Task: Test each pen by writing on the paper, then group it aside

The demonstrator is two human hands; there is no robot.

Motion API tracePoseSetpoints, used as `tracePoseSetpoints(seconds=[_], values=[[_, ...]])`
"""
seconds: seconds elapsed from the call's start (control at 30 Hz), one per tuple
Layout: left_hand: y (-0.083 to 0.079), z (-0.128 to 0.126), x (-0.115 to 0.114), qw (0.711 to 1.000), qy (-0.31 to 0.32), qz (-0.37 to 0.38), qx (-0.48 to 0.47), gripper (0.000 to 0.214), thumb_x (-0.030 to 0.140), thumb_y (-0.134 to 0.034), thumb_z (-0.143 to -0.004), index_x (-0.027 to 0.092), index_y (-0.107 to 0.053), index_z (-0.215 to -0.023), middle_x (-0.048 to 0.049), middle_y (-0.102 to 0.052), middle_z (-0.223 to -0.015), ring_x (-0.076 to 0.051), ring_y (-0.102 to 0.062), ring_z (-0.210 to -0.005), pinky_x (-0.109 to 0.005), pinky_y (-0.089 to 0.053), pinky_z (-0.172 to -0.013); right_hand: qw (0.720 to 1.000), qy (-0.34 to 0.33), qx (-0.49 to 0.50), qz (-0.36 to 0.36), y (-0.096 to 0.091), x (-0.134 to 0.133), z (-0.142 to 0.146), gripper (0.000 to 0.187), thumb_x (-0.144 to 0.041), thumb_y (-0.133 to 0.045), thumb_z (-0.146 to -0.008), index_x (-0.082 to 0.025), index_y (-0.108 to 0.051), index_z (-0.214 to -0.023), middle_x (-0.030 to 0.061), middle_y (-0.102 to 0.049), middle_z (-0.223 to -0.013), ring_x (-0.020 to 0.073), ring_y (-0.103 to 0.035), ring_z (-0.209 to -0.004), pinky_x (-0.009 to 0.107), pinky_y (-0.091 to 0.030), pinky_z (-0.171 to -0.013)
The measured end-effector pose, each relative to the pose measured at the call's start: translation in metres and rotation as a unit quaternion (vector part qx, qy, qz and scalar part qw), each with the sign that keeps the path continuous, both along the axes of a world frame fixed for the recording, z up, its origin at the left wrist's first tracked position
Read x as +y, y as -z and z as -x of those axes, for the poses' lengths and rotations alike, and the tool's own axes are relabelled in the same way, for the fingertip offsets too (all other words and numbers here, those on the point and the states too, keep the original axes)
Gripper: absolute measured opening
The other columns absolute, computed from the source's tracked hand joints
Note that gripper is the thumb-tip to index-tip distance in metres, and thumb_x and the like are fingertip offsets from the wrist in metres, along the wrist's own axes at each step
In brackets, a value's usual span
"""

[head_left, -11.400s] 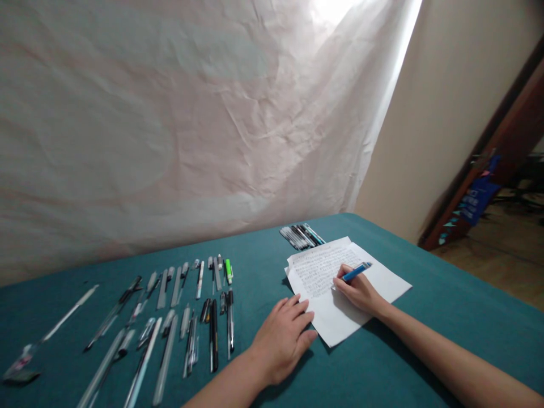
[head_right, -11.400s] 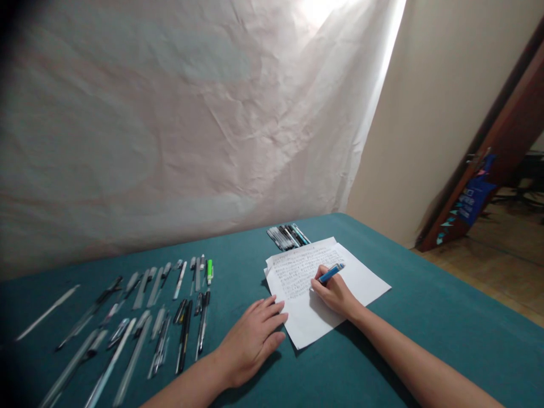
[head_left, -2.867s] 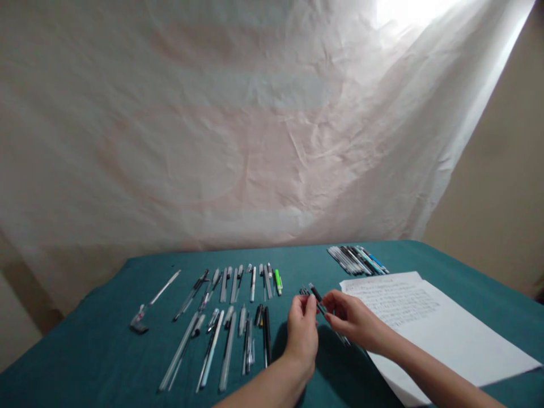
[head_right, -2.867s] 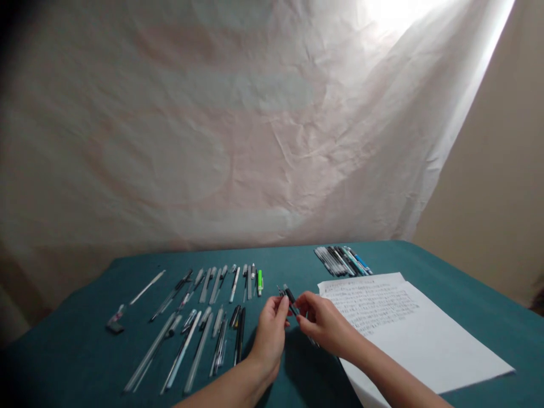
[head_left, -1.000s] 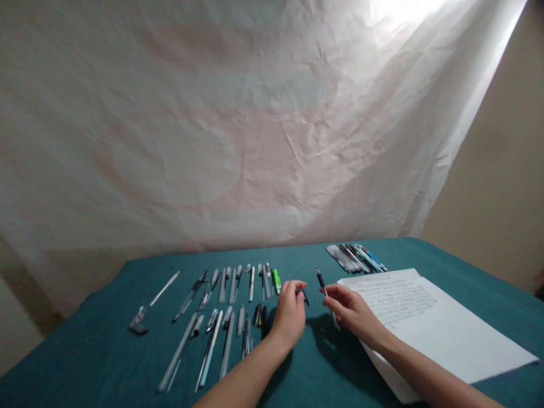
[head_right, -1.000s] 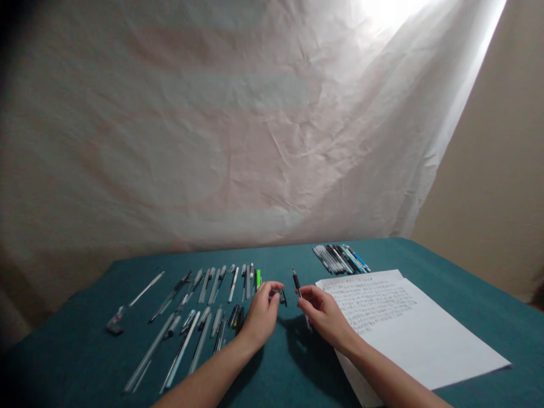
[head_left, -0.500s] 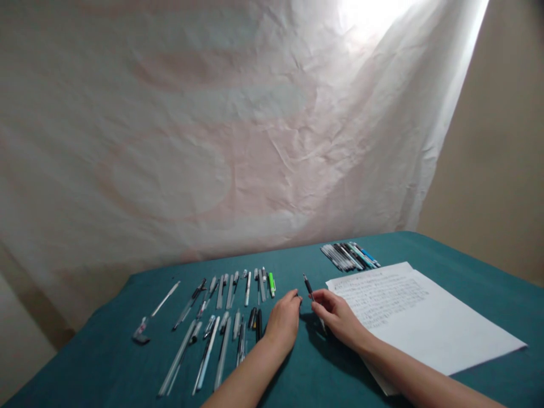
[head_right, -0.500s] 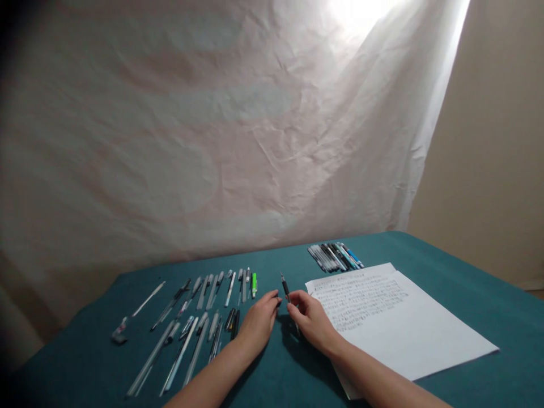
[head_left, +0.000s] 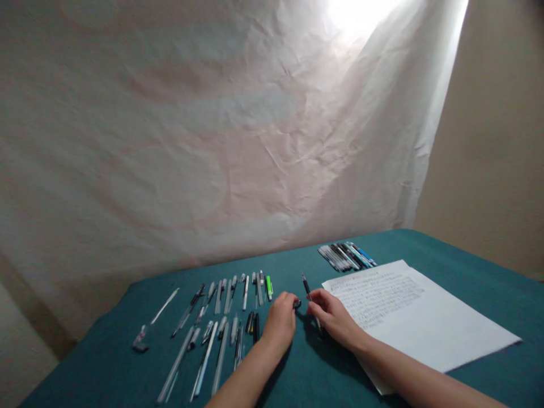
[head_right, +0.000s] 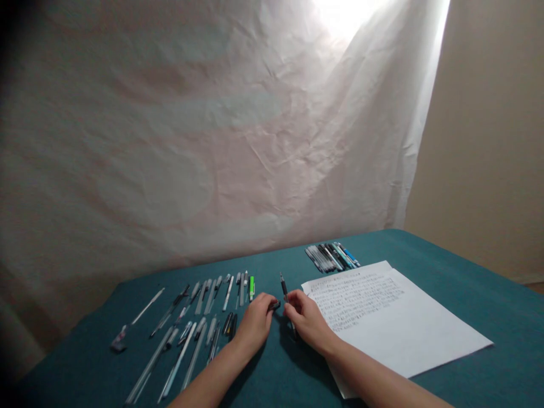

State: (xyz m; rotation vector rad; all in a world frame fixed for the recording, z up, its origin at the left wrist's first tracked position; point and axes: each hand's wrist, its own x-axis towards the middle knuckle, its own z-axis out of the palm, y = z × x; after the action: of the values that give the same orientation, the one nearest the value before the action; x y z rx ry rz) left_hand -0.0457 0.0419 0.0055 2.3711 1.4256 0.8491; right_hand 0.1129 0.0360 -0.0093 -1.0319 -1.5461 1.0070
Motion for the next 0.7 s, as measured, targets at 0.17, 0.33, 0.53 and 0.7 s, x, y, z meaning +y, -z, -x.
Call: tracePoseSetpoints(seconds=[0.17,0.33,0.53,0.7], values=[[0.001,-0.003,-0.003,0.990,0.016,0.019,-0.138,0.024,0.006,-0.047,-0.075,0.019,-0.058,-0.092,-0.0038,-0.057,-0.090,-0.015,-0.054,-0.085,-0.027,-0.043,-0.076,1.000,0.021,0.021,0.012,0.002,0.002,-0.001,0.015,-0.033,-0.048,-0.079,-0.019,-0.047,-0.086,-0.0022,-0.053,-0.068,0.0135,-0.053,-0.062,0.026,-0.042,-0.061],[-0.005,-0.005,-0.008,0.970,0.029,0.047,-0.236,0.022,0.008,-0.050,-0.074,0.019,-0.059,-0.091,-0.0038,-0.057,-0.091,-0.016,-0.055,-0.086,-0.028,-0.045,-0.076,1.000,0.012,0.009,0.019,0.004,0.005,-0.002,0.028,-0.044,-0.049,-0.079,-0.017,-0.051,-0.089,-0.0010,-0.052,-0.067,0.0137,-0.050,-0.061,0.025,-0.040,-0.057],[-0.003,-0.007,-0.009,0.952,0.048,0.091,-0.288,0.021,0.008,-0.053,-0.071,0.018,-0.061,-0.089,-0.0042,-0.059,-0.090,-0.015,-0.056,-0.084,-0.028,-0.045,-0.077,1.000,-0.002,-0.030,-0.002,0.001,0.003,-0.002,0.031,-0.046,-0.047,-0.081,-0.016,-0.055,-0.080,-0.0011,-0.050,-0.064,0.0128,-0.047,-0.060,0.023,-0.039,-0.056],[0.011,-0.007,-0.005,0.923,0.046,0.186,-0.333,0.017,0.013,-0.059,-0.070,0.015,-0.063,-0.086,-0.0063,-0.065,-0.085,-0.016,-0.059,-0.079,-0.029,-0.045,-0.076,0.999,0.015,-0.046,-0.008,0.001,0.002,-0.002,0.032,-0.047,-0.047,-0.080,-0.016,-0.054,-0.078,-0.0016,-0.050,-0.063,0.0129,-0.047,-0.060,0.024,-0.039,-0.056]])
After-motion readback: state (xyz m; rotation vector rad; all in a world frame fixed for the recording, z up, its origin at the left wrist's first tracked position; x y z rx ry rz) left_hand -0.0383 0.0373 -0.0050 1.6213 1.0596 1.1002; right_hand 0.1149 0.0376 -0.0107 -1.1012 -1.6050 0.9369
